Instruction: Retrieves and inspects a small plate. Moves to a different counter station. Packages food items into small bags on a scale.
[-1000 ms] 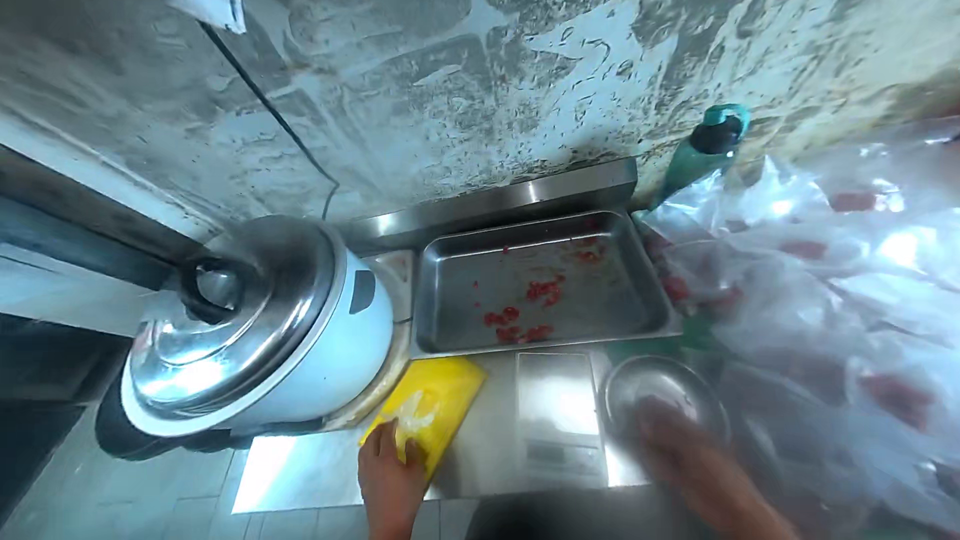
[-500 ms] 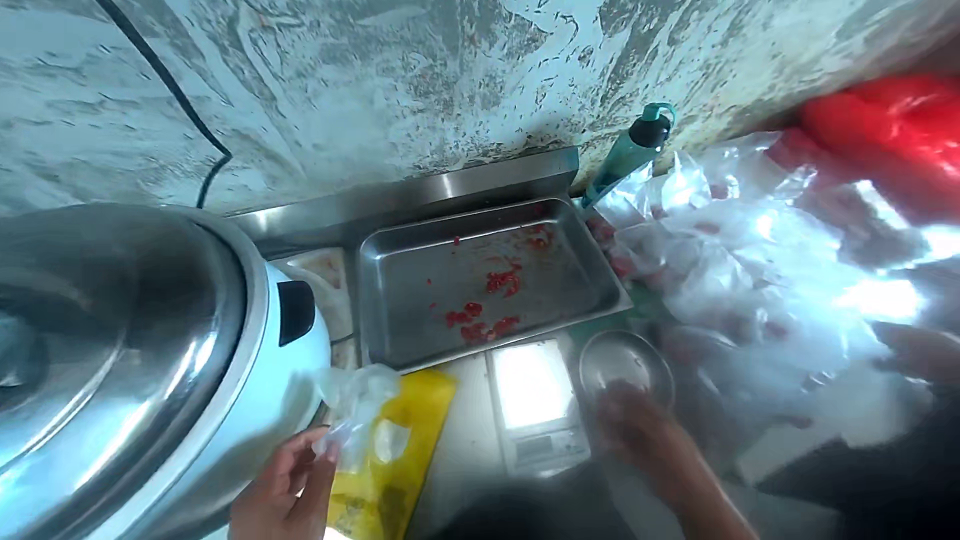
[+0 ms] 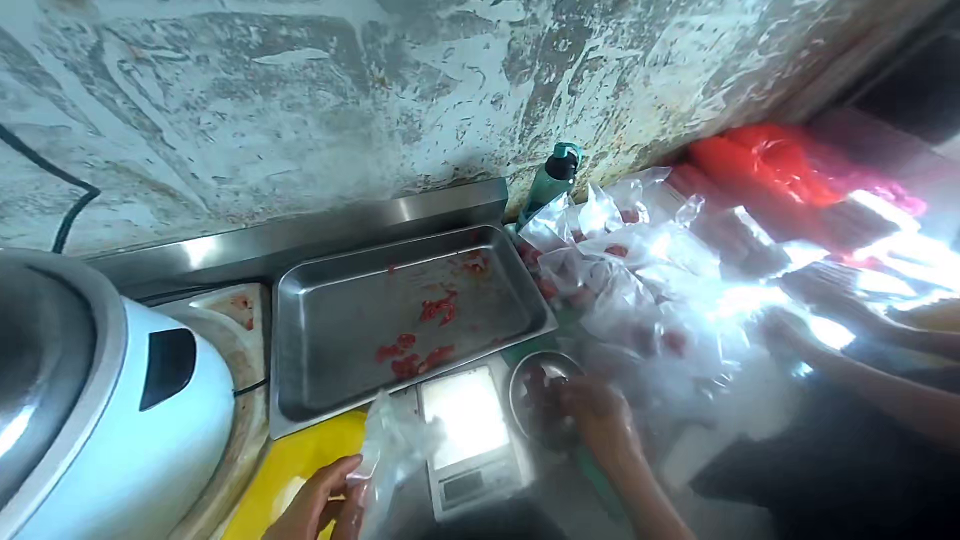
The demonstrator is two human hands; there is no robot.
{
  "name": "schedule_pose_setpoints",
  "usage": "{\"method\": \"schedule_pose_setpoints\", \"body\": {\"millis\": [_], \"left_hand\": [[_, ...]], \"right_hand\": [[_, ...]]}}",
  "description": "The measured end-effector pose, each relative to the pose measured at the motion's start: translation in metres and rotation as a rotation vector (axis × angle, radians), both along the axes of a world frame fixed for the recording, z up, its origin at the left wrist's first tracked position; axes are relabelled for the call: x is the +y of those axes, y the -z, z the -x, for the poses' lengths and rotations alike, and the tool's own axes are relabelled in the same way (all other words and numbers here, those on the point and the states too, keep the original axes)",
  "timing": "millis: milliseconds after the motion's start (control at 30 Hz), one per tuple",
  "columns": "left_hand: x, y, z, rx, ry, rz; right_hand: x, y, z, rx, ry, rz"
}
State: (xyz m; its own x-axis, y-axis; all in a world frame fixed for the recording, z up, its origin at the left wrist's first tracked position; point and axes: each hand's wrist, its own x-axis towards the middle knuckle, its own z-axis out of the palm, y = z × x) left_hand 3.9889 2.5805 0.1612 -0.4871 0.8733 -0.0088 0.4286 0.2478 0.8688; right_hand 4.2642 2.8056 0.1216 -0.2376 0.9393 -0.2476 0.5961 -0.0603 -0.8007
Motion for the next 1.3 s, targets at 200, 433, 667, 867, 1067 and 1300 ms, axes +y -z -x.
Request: {"method": "schedule_pose_setpoints", "body": {"millis": [200, 433, 667, 867, 1067, 1300], "left_hand": [[0.049, -0.002, -0.05, -0.152, 0.23, -0.042], [0.046, -0.001, -0.032, -0.044, 0.001, 0.035], [0.057, 0.004, -0.04, -0.17, -0.123, -0.046], [0.051, 0.008, -0.014, -0.132, -0.091, -0.082], [0.056, 0.015, -0.038, -0.206, 0.039, -0.391], [0.043, 0.015, -0.029, -0.629, -0.435, -0.395]], "right_hand": [[-0.042, -0.046, 0.059, 0.382, -0.737, 0.207], [-0.036, -0.037, 0.055, 0.332, -0.642, 0.14], [-0.053, -0.027, 0.07, 0.289, -0.804, -0.128], [-0.056, -0.015, 0.059, 0.411, -0.562, -0.026], [-0.059, -0.038, 0.083, 0.377, -0.209, 0.502], [-0.059, -0.028, 0.076, 0.871, 0.069, 0.534]]}}
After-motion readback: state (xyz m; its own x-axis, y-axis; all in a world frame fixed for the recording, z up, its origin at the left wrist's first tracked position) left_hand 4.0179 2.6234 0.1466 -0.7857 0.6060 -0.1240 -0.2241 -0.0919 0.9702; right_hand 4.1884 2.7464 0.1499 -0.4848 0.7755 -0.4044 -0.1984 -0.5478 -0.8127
